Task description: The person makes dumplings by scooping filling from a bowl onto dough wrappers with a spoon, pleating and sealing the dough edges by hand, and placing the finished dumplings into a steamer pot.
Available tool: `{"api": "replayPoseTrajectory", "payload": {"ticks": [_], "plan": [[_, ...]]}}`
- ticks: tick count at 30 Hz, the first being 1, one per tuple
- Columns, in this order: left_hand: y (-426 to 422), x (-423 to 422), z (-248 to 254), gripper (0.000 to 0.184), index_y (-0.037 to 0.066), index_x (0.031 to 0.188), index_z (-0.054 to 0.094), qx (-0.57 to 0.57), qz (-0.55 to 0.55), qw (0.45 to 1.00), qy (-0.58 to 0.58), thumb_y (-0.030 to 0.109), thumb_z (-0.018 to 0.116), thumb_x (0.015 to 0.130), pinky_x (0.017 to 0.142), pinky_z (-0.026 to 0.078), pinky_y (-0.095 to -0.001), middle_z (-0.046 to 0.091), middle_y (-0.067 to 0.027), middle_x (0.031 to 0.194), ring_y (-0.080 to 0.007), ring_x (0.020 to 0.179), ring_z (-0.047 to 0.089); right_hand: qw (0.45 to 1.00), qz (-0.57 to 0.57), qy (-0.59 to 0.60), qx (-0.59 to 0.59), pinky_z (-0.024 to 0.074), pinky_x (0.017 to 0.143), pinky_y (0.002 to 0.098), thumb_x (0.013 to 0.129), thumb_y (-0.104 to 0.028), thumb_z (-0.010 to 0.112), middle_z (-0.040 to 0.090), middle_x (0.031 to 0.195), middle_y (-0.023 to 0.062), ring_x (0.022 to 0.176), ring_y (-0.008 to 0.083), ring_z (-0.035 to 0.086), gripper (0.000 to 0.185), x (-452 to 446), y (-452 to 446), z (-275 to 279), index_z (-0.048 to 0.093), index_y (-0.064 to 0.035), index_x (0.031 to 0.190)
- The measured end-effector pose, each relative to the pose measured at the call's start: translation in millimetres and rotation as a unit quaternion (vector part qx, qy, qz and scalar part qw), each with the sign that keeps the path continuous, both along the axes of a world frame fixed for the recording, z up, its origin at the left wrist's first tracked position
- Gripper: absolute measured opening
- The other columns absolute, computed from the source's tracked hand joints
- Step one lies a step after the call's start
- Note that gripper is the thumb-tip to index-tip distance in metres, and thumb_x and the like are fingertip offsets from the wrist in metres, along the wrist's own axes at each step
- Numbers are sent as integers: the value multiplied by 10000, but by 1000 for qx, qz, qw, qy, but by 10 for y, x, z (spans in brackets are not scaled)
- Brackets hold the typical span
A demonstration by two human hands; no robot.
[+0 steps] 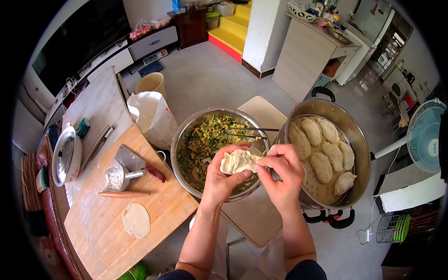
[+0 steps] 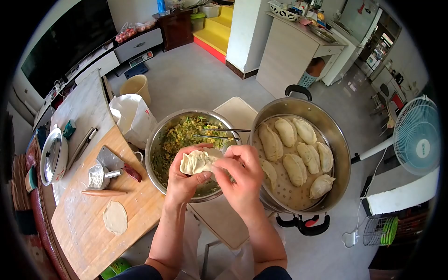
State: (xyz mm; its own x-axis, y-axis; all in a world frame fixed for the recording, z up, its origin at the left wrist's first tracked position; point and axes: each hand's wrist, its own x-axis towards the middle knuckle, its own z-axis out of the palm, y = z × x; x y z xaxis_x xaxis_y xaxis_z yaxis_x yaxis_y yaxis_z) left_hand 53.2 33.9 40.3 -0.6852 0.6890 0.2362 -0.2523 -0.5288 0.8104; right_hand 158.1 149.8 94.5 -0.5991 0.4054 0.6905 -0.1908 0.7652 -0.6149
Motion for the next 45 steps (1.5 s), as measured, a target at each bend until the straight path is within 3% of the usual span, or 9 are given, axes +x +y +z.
{"api": "replayPoseTrajectory", "payload": {"ticks": [4,16,19,22,25,34,37,40,45], "plan": [[5,5,10,519,60,1229,572,10,17,1000,4,-93,766,773,978,499,-326,562,-146,1374,-188,1167,591,997,-14,-10,75,454,646,344,658,14,803,570,904,58,779,226,539,234,-13,7,21,694,-49,855],[26,48,52,492,70,1186,583,-3,36,998,43,-123,743,763,983,478,-330,553,-154,1355,-196,1192,562,997,-59,20,41,456,625,343,681,24,796,567,903,74,785,232,544,214,-26,-43,-43,692,-31,860],[51,63,43,489,68,1182,583,-2,44,997,60,-132,731,761,984,478,-331,550,-159,1354,-201,1208,556,991,-69,28,115,476,652,308,663,30,825,570,976,83,828,211,558,277,-14,-23,-3,707,4,913],[56,69,34,495,66,1188,582,-7,42,997,71,-142,715,760,983,479,-333,548,-157,1357,-205,1213,558,986,-92,55,124,472,668,354,677,28,794,591,951,80,842,249,555,269,-57,-21,57,713,-33,927],[50,76,38,499,66,1195,582,-9,36,997,64,-144,708,759,980,481,-332,549,-152,1359,-207,1211,561,994,-66,-5,82,482,689,370,670,19,797,601,970,75,872,260,563,288,-32,1,58,713,-39,939],[69,80,18,493,62,1190,592,-15,35,996,77,-131,724,756,935,493,-305,560,-130,1352,-180,1175,573,989,-60,17,135,487,670,379,665,28,787,607,923,63,838,270,569,260,-50,39,-53,695,-43,898],[68,70,7,490,64,1194,592,-15,25,998,62,-123,729,762,944,496,-310,562,-127,1350,-181,1179,573,990,-58,6,126,492,682,374,666,24,795,610,923,62,860,264,573,269,-44,50,-71,704,-39,912],[63,64,-9,506,63,1189,584,-12,17,999,29,-65,783,741,981,502,-354,544,-170,1365,-208,1175,575,1000,-22,7,-18,498,698,370,672,10,803,619,926,62,881,257,576,279,-40,5,30,714,-34,932],[62,72,-8,470,64,1181,580,-2,-2,998,57,-103,741,772,981,502,-347,575,-145,1341,-205,1181,584,1000,-8,-16,-11,501,708,366,676,1,805,630,930,62,892,253,576,270,-42,21,-40,723,-33,931]]}}
